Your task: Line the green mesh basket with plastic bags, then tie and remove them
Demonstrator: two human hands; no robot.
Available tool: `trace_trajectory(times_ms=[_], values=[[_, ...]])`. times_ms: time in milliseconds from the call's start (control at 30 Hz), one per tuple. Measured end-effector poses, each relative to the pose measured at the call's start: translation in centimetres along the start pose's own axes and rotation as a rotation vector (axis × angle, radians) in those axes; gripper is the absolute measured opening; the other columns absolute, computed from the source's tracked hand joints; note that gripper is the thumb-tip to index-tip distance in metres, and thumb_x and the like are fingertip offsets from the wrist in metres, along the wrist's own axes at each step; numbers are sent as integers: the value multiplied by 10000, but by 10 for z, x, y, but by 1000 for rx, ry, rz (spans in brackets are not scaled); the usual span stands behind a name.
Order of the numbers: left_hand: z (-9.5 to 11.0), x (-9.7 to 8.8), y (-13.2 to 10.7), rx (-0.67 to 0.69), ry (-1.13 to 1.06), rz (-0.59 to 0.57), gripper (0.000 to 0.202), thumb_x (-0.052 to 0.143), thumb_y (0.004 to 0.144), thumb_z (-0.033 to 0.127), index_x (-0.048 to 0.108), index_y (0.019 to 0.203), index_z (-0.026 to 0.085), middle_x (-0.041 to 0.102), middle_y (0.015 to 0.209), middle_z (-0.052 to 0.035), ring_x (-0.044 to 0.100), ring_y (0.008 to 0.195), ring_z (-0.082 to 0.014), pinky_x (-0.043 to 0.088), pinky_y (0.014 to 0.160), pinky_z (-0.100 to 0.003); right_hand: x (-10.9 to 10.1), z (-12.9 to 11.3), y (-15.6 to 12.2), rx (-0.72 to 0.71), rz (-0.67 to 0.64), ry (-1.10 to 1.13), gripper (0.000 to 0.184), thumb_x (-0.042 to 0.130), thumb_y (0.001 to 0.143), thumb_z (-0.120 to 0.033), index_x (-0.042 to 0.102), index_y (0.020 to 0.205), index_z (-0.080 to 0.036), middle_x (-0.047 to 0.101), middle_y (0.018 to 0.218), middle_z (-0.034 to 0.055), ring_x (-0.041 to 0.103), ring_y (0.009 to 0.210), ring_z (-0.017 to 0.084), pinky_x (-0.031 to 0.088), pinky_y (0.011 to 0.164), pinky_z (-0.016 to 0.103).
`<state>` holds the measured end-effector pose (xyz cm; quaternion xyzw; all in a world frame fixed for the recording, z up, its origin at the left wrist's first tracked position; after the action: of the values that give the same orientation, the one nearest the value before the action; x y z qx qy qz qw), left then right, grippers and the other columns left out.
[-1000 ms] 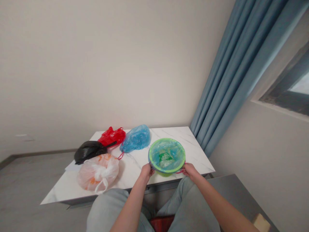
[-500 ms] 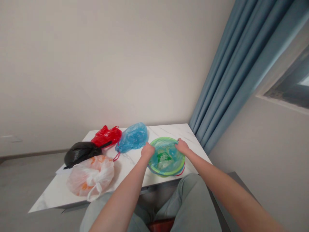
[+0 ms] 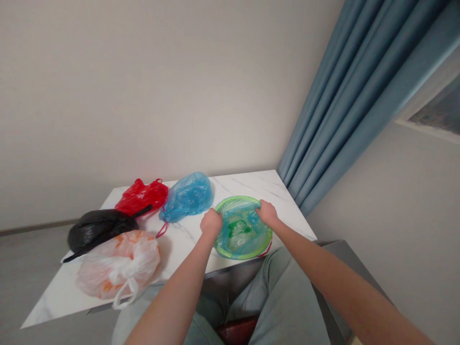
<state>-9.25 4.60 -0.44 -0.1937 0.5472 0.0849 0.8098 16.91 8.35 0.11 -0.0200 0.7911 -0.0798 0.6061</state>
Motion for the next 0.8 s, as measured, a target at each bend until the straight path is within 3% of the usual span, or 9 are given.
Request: trace_trajectory(times_ms=[567, 800], values=[[4, -3, -4, -10, 52, -31, 344, 473, 928, 353, 528, 1181, 126, 691, 1081, -208, 677, 1021, -324, 517, 774, -385, -1, -4, -8, 44, -55, -18, 260, 482, 929, -215, 535, 1178, -162, 693, 1043, 154, 669, 975, 250, 448, 766, 295], [3, -2, -2, -37, 40, -75, 349, 488, 914, 330, 530, 1194, 125, 678, 1138, -216, 664, 1060, -331, 512, 808, -397, 1, -6, -8, 32, -88, 41, 369, 464, 903, -126, 476, 1271, -148, 682, 1087, 182, 661, 1012, 265, 449, 798, 318]])
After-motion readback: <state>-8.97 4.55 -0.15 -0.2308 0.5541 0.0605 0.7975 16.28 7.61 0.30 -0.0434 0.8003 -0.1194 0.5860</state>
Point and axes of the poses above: each hand's wrist, its own y-axis towards the middle knuckle, its own x-axis out of the palm, z = x × y, the point moved 8 cm from there along y, towards the middle knuckle
